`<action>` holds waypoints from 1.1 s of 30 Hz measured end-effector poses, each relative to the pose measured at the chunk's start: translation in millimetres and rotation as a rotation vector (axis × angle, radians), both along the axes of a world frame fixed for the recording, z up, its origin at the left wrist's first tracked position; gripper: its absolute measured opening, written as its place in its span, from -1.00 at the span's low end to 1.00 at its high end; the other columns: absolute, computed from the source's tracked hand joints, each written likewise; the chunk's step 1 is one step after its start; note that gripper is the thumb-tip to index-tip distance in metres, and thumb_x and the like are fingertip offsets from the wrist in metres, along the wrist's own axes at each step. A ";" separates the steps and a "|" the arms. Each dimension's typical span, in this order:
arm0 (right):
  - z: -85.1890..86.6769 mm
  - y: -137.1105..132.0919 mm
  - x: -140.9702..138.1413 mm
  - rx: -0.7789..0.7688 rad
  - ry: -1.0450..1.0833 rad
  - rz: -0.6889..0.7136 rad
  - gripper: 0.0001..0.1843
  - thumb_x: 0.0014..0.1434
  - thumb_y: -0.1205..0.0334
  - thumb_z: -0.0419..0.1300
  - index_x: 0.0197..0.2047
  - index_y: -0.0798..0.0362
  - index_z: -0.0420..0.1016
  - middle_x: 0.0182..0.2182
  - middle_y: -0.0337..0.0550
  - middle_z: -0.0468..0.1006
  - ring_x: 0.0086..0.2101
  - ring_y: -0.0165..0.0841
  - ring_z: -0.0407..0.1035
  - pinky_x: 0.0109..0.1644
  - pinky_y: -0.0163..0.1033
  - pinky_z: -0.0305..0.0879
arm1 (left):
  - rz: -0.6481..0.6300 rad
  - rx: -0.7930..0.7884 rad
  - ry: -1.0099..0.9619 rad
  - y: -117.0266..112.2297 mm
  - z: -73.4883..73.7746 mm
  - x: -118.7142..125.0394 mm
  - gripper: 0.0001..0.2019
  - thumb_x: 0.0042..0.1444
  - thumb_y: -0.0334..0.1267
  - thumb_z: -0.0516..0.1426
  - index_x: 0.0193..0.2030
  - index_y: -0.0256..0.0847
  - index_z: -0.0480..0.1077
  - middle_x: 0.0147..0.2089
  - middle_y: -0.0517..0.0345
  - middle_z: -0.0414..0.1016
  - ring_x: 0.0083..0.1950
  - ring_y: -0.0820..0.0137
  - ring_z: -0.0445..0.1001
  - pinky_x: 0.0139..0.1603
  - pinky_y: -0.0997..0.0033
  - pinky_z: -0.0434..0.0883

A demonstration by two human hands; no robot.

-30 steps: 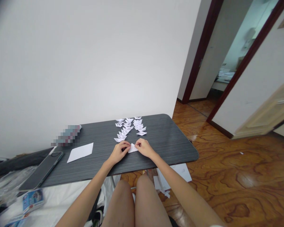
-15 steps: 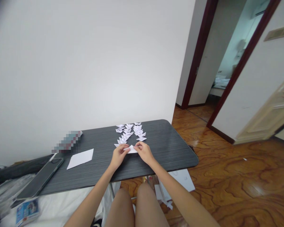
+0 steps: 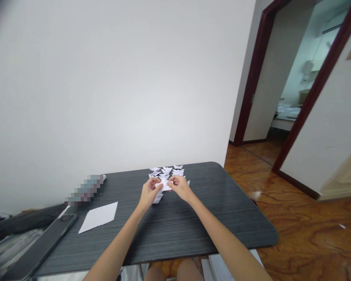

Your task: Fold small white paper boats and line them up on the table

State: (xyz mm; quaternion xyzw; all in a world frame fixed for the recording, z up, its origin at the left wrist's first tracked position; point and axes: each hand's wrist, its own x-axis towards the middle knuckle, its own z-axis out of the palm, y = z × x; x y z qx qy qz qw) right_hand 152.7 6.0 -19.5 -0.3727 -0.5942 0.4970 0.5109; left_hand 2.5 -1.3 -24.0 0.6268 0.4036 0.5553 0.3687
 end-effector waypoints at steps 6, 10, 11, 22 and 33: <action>-1.8 26.6 -1.2 0.081 -0.053 0.074 -0.69 -0.08 0.20 0.19 -0.24 0.09 0.25 -0.69 -0.39 0.30 -0.68 -0.53 0.24 -0.63 -0.45 0.14 | -0.018 0.012 -0.002 26.1 2.2 -2.9 -0.76 -0.13 -0.37 0.12 -0.26 -0.30 0.27 -0.41 0.13 0.40 -0.46 0.52 0.36 -0.48 0.57 0.26; -7.1 34.1 -1.2 0.114 -0.094 0.154 -0.61 -0.07 0.22 0.19 -0.13 0.08 0.24 -0.65 -0.39 0.26 -0.66 -0.55 0.21 -0.61 -0.44 0.16 | -0.017 0.020 0.103 28.8 1.2 -3.0 -0.77 -0.11 -0.40 0.09 -0.23 -0.29 0.30 -0.41 0.15 0.39 -0.48 0.53 0.34 -0.51 0.58 0.25; -8.1 34.5 -1.2 0.125 -0.101 0.165 -0.61 -0.06 0.22 0.19 -0.13 0.09 0.25 -0.64 -0.39 0.25 -0.65 -0.56 0.20 -0.60 -0.44 0.17 | -0.030 0.011 0.115 28.4 0.8 -3.2 -0.77 -0.10 -0.39 0.09 -0.22 -0.28 0.29 -0.41 0.16 0.38 -0.49 0.53 0.34 -0.51 0.58 0.26; -4.7 27.9 2.4 0.166 -0.125 0.239 -0.62 0.01 0.23 0.14 -0.08 0.04 0.18 -0.52 -0.31 0.33 -0.62 -0.57 0.18 -0.57 -0.45 0.16 | -0.259 -0.125 0.048 20.2 7.3 -2.9 -0.62 -0.11 -0.32 0.14 -0.11 -0.25 0.17 -0.54 0.30 0.33 -0.64 0.57 0.31 -0.61 0.58 0.27; 7.9 20.3 9.7 0.071 -0.026 0.334 -0.66 0.00 0.20 0.14 -0.12 0.07 0.23 -0.60 -0.35 0.33 -0.66 -0.58 0.19 -0.62 -0.47 0.08 | -0.315 -0.197 -0.095 20.9 11.2 -7.6 -0.59 -0.09 -0.30 0.11 -0.06 -0.25 0.13 -0.63 0.31 0.38 -0.66 0.53 0.35 -0.64 0.62 0.14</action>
